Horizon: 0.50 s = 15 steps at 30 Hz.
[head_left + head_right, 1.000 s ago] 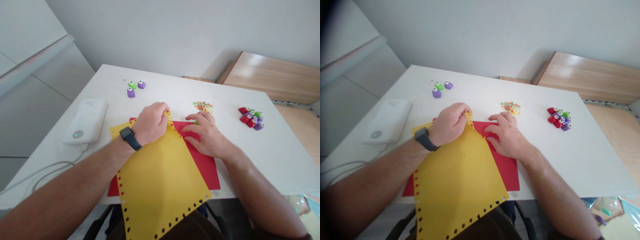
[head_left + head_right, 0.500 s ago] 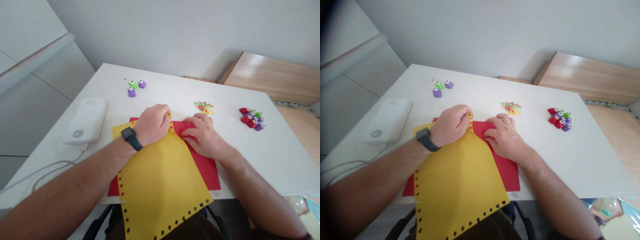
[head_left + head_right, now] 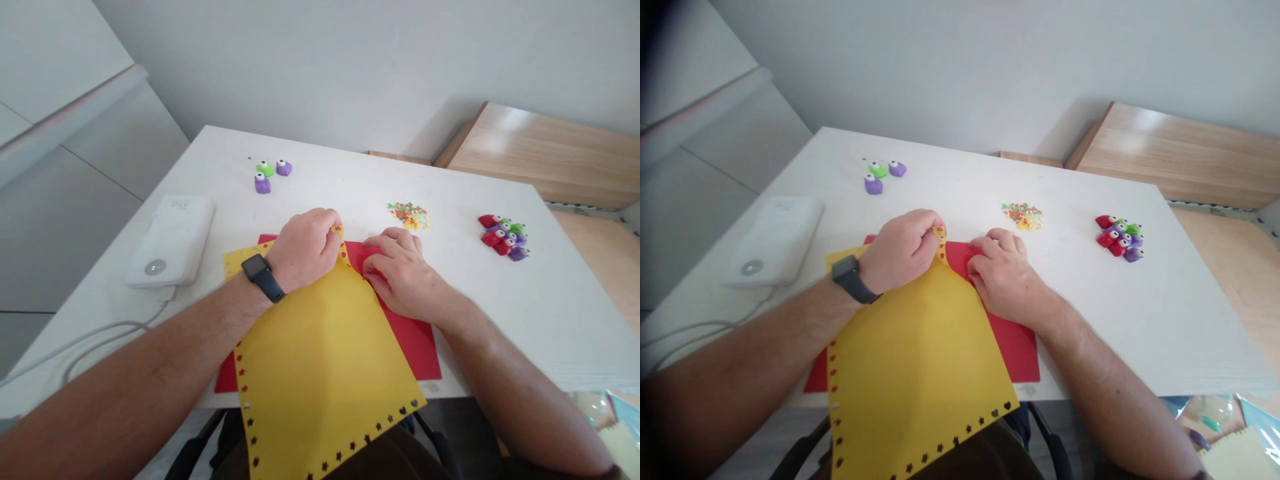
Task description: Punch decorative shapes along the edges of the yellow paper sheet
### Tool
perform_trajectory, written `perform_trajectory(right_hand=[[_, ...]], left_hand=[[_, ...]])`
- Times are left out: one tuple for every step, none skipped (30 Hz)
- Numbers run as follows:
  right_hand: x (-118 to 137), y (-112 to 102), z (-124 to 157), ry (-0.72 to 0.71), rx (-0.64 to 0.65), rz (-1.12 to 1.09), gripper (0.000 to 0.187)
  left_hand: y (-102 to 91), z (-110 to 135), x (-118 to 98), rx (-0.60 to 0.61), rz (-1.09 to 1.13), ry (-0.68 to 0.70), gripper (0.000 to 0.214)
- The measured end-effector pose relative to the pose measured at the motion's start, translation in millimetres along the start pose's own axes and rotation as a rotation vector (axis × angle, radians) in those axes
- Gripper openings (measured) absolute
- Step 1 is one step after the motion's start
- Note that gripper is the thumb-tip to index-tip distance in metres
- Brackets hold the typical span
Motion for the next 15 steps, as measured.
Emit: perform_trajectory(right_hand=[[0.7, 0.4, -0.2, -0.009, 0.003, 0.006, 0.015], [1.1, 0.7, -0.4, -0.019, 0.003, 0.012, 0.015], [1.0, 1.0, -0.4, -0.029, 0.001, 0.018, 0.016], [0.4, 1.0, -0.2, -0.035, -0.003, 0.024, 0.017], [-0.8, 0.8, 0.1, -0.036, -0.010, 0.028, 0.017], [-2.5, 0.3, 0.6, -0.033, -0.019, 0.031, 0.017], [-4.5, -0.4, 1.2, -0.026, -0.030, 0.033, 0.018], [-6.6, -1.1, 1.9, -0.017, -0.045, 0.033, 0.017], [-8.5, -1.9, 2.6, -0.008, -0.064, 0.032, 0.017], [-10.2, -2.5, 3.2, -0.002, -0.082, 0.028, 0.016], [-11.4, -2.9, 3.7, 0.003, -0.094, 0.023, 0.015], [-12.0, -2.9, 4.0, 0.004, -0.099, 0.014, 0.014], [-12.2, -2.6, 4.1, 0.000, -0.095, 0.005, 0.014], [-11.9, -1.9, 4.0, -0.006, -0.084, -0.004, 0.013], [-11.3, -1.1, 3.8, -0.011, -0.068, -0.010, 0.012]], left_hand=[[0.1, 0.0, 0.2, 0.000, 0.000, 0.000, 0.019], [0.2, -0.1, 0.4, 0.000, -0.001, 0.002, 0.018], [0.3, -0.1, 0.6, 0.000, -0.002, 0.003, 0.018], [0.4, -0.2, 0.8, 0.000, -0.003, 0.004, 0.018], [0.5, -0.2, 0.9, 0.001, -0.002, 0.005, 0.018], [0.6, -0.2, 1.0, 0.001, 0.000, 0.006, 0.018], [0.6, -0.2, 1.1, 0.001, 0.003, 0.006, 0.018], [0.7, -0.2, 1.1, 0.001, 0.006, 0.007, 0.018], [0.7, -0.1, 1.1, 0.002, 0.008, 0.007, 0.018], [0.7, -0.1, 1.1, 0.003, 0.009, 0.007, 0.018], [0.7, 0.0, 1.0, 0.005, 0.009, 0.005, 0.018], [0.7, 0.1, 0.8, 0.008, 0.007, 0.003, 0.018], [0.6, 0.2, 0.7, 0.011, 0.004, -0.001, 0.018], [0.6, 0.4, 0.5, 0.013, 0.002, -0.004, 0.018], [0.6, 0.4, 0.2, 0.014, 0.000, -0.007, 0.018]])
Point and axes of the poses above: each hand's wrist, its own z-axis away from the middle knuckle, its own y-axis out of the palm, x = y × z, the point moved 1 cm from there along -z, towards the middle knuckle, and after that the axes turned 13 degrees about x, right-handed, at the moved point
